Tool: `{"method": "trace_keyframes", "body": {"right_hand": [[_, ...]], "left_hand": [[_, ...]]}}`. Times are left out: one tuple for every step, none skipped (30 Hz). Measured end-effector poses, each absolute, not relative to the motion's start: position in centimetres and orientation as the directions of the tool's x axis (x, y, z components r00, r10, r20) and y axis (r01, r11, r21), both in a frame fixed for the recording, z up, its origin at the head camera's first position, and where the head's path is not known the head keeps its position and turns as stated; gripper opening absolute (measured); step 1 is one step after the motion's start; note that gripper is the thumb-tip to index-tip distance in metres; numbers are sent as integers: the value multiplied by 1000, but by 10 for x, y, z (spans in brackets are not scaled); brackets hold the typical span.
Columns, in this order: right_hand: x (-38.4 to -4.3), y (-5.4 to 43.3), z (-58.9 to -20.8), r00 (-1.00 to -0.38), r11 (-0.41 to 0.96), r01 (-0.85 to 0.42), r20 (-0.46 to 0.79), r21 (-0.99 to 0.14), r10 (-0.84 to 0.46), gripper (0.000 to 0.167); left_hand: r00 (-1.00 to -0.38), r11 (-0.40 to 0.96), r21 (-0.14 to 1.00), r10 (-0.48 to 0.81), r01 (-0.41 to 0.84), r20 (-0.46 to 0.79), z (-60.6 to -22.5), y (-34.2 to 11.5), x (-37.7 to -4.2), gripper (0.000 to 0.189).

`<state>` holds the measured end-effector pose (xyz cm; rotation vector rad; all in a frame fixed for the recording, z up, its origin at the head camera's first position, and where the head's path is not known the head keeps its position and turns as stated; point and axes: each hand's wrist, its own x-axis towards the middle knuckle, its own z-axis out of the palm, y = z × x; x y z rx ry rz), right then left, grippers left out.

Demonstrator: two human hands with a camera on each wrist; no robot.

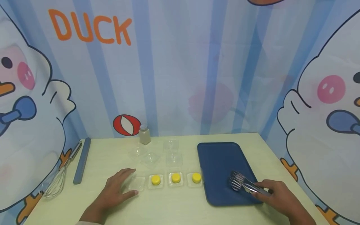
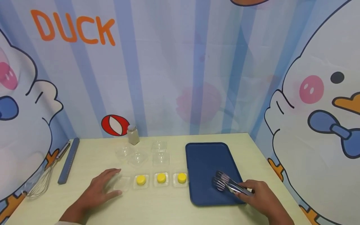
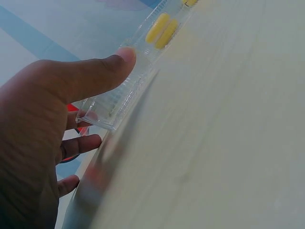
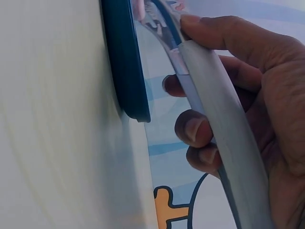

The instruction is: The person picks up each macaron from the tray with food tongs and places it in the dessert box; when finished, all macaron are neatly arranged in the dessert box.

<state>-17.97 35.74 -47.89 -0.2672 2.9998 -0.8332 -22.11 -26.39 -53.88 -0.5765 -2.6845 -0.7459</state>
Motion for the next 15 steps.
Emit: {"method": "trace_keyframes", "body": {"right_hand": [[-179,357,-479,-983,839,-175,45,-516,-178,41],[-178,356,-479,-981,833,-190,61,-520,-185,40],[-177,354,-479,-979,827,-200,76,-526,-189,39],[-176,352,-479,-977,824,-212,90,-526,-194,39],[-176,351,-479,-974,821,-225,106,-524,-200,38],[-176,348,-478,-972,819,-235,115,-523,-205,38],[-176,346,-477,-972,819,-236,119,-523,-203,37],[-176,343,-476,-973,819,-232,118,-525,-200,36],[-177,340,-475,-975,822,-223,112,-524,-193,37],[-177,336,-474,-976,829,-216,105,-516,-189,38],[-178,333,-473,-977,836,-212,102,-505,-186,38],[-179,330,-471,-979,843,-204,95,-497,-181,39],[-180,327,-470,-980,851,-199,93,-485,-176,40],[-180,324,-468,-980,858,-198,92,-475,-175,41],[-181,321,-467,-980,863,-199,94,-465,-175,42]], "left_hand": [[-877,784,427,297,450,377,-539,-264,-221,78],[-879,784,430,297,448,373,-538,-264,-222,78],[-881,784,433,297,445,368,-538,-264,-222,78],[-883,784,434,295,443,366,-538,-264,-222,78],[-883,783,436,296,443,365,-538,-264,-222,77],[-883,783,437,296,443,364,-538,-264,-222,77],[-882,782,437,296,444,366,-539,-264,-223,77],[-880,781,435,297,447,371,-539,-264,-223,76],[-876,780,433,298,453,379,-540,-264,-223,76],[-870,776,430,300,461,390,-540,-264,-223,76],[-865,773,428,302,468,400,-540,-264,-223,75],[-862,772,426,303,472,406,-541,-264,-223,74],[-861,772,424,302,473,410,-541,-264,-223,74],[-862,772,426,301,471,408,-541,-264,-223,73],[-864,773,427,300,469,406,-541,-264,-223,72]]}}
